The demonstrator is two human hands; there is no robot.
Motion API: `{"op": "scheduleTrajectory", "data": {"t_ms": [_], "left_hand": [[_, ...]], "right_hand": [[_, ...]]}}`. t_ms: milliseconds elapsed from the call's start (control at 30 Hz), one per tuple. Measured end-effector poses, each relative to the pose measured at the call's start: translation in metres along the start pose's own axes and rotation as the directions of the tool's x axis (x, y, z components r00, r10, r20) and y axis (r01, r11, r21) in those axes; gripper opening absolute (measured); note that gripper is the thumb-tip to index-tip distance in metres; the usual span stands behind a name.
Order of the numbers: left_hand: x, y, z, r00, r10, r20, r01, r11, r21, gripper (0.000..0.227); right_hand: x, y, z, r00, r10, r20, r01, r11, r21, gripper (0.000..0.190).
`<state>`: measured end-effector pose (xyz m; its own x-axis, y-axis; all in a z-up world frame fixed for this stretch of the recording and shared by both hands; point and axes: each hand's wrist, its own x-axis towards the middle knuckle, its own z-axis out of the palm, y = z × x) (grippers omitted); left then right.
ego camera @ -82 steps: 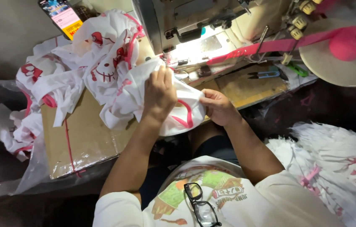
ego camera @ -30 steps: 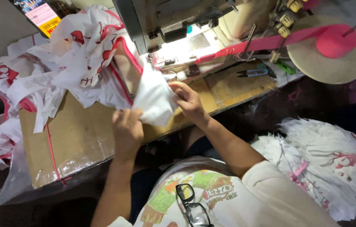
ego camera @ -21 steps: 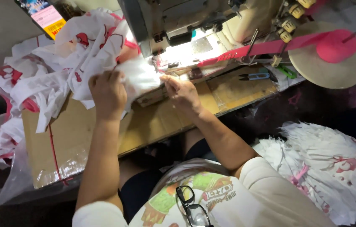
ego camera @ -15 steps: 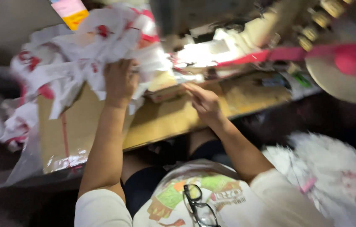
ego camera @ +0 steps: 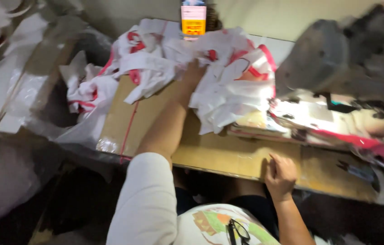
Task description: Picking up, unfolding, and stacking printed fabric pieces on a sewing workstation table.
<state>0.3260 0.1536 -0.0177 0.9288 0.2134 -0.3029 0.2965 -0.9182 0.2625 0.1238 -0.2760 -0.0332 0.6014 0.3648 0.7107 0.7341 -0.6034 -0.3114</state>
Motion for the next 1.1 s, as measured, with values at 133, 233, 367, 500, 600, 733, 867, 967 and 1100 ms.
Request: {"op": "scheduleTrajectory", "data": {"t_ms": [133,233,367,500,600,733,867,967,1100], "left_hand": [[-0.048,0.009,0.001,0.980,0.068,-0.189,-0.159,0.836,-0.524,0.056],[-0.110,-0.024,-0.020,0.971,0.019,-0.239,-0.173,0.746,-0.643,0.054],[-0.071,-0.209,0.003,0.770,-0.332,-0.545,-0.163,0.724,-0.671,0.054],[-0.185,-0.278,-0.111,0.183,-0.049,-0.982,-0.096,0.993,-0.068,0.022],[-0.244,-0.276,-0.139,0.613,-0.585,-0.531,0.289,0.791,-0.539,0.070],[-0.246,-0.276,-0.103,0.744,-0.624,-0.241,0.458,0.738,-0.496,0.074],[-0.203,-0.267,-0.027,0.801,-0.474,-0.366,0.299,0.846,-0.441,0.067],[-0.204,-0.210,0.012,0.859,-0.050,-0.509,-0.206,0.878,-0.433,0.061],[-0.184,-0.198,-0.004,0.971,-0.148,-0.187,0.143,0.989,-0.044,0.071]], "right_hand": [[-0.002,-0.003,0.002,0.998,-0.026,-0.050,0.026,1.000,-0.013,0.016],[-0.002,-0.003,0.001,0.998,-0.035,-0.049,0.034,0.999,-0.011,0.017],[0.000,-0.004,-0.002,0.999,-0.042,-0.020,0.040,0.996,-0.080,0.015],[-0.006,0.003,0.006,0.999,-0.026,-0.025,0.023,0.995,-0.092,0.016],[-0.007,0.002,0.007,0.999,-0.011,-0.032,0.008,0.996,-0.094,0.015],[-0.007,0.002,0.008,0.999,0.013,-0.037,-0.016,0.994,-0.107,0.015],[-0.008,0.013,0.012,0.997,-0.029,-0.071,0.020,0.992,-0.121,0.018],[-0.011,0.015,0.014,0.997,0.007,-0.074,-0.017,0.991,-0.134,0.018],[-0.011,0.012,0.012,0.997,-0.011,-0.076,-0.001,0.989,-0.146,0.017]]}}
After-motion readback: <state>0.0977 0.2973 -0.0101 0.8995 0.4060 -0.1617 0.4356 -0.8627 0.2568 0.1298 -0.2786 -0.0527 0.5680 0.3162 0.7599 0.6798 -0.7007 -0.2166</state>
